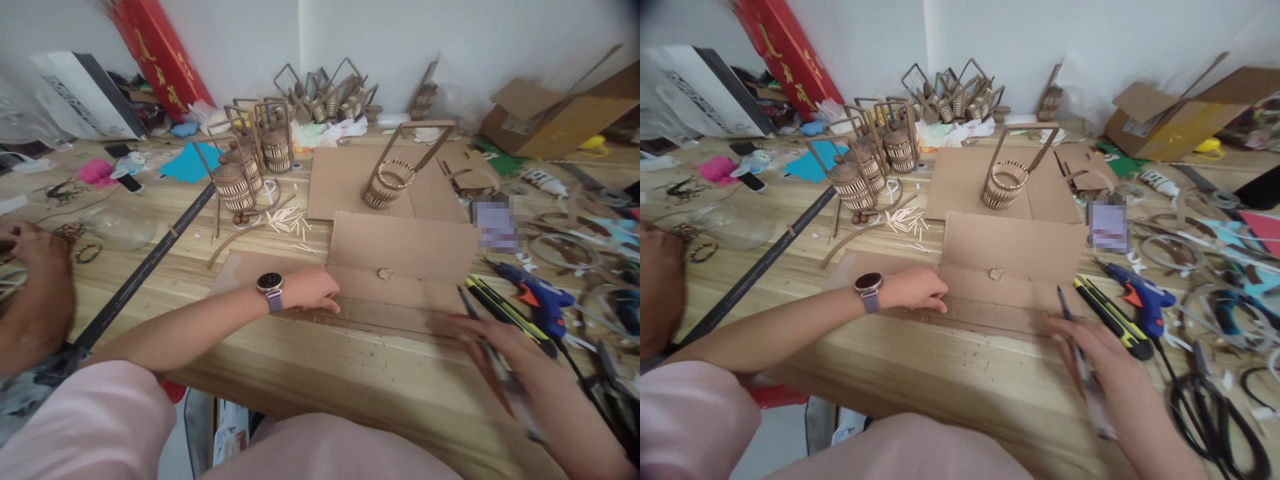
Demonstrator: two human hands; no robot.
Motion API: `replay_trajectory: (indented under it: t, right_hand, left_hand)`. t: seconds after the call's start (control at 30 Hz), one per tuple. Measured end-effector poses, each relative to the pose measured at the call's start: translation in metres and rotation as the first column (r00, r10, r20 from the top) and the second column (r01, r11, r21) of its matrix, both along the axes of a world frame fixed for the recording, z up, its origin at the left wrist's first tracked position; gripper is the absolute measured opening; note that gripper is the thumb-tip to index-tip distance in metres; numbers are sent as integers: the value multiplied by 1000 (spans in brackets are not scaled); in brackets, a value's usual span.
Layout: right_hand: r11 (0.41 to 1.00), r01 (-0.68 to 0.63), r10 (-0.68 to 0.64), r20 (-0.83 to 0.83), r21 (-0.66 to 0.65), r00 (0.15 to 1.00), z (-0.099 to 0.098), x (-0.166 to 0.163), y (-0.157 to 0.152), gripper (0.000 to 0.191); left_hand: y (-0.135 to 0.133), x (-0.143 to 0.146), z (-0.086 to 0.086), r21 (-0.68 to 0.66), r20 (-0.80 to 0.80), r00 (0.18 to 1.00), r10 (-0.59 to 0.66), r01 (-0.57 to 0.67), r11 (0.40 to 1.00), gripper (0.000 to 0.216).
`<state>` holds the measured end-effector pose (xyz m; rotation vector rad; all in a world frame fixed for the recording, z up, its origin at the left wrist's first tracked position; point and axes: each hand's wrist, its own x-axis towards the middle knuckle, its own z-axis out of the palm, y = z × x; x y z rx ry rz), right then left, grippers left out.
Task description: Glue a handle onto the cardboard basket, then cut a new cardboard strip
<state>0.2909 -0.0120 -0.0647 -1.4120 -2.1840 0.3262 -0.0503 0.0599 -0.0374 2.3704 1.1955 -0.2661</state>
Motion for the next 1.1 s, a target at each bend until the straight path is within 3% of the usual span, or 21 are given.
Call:
replay_trajectory:
  t: [0.03, 0.1, 0.17, 0.23, 0.27, 0.33, 0.4, 0.43, 0.57, 0.73, 0.93, 1.1]
  right_hand:
    - [996, -71, 70, 31, 50, 997, -3, -5, 7, 26]
    - [983, -185, 183, 109, 3, 977, -11, -11, 21, 29]
    - [976, -215, 217, 131, -34, 967, -19, -10, 31, 30]
    - [975, -220, 223, 126, -42, 967, -24, -7, 36, 30]
    - [974, -222, 225, 118, -41, 967, -24, -5, 37, 30]
    - [973, -229, 231, 88, -40, 969, -24, -4, 39, 30]
    - [974, -224, 225, 40, -27, 974, -23, -4, 42, 30]
    - [976, -216, 216, 19, -17, 976, -23, -3, 44, 29]
    - [982, -187, 187, -5, 11, 982, -33, 6, 52, 29]
    - [994, -104, 103, -36, -31, 994, -44, 21, 56, 44]
    - [989, -39, 34, -34, -140, 999, -31, 32, 46, 46]
    - [979, -60, 54, -34, -195, 998, -18, 36, 38, 39]
  left_hand:
    - [-5, -2, 3, 32, 6, 1000, 23, -23, 999, 35]
    - [-17, -11, 9, 101, 21, 995, 95, -96, 990, 29]
    - [-34, -28, 13, 185, 40, 974, 222, -226, 957, 31]
    - [-53, -53, 13, 319, 128, 869, 479, -493, 809, 32]
    - [-63, -67, 11, 382, 145, 814, 563, -571, 726, 33]
    - [-80, -93, 4, 499, 134, 702, 700, -658, 564, 30]
    - [-95, -114, -5, 560, 34, 602, 798, -673, 483, 31]
    - [-100, -121, -9, 560, 0, 569, 822, -681, 471, 34]
    - [-106, -130, -24, 544, 15, 580, 814, -688, 480, 41]
    - [-98, -131, -36, 561, 105, 498, 861, -744, 363, 43]
    - [-97, -128, -45, 518, 226, 525, 821, -778, 355, 35]
    - [-99, -121, -50, 473, 334, 522, 785, -813, 339, 34]
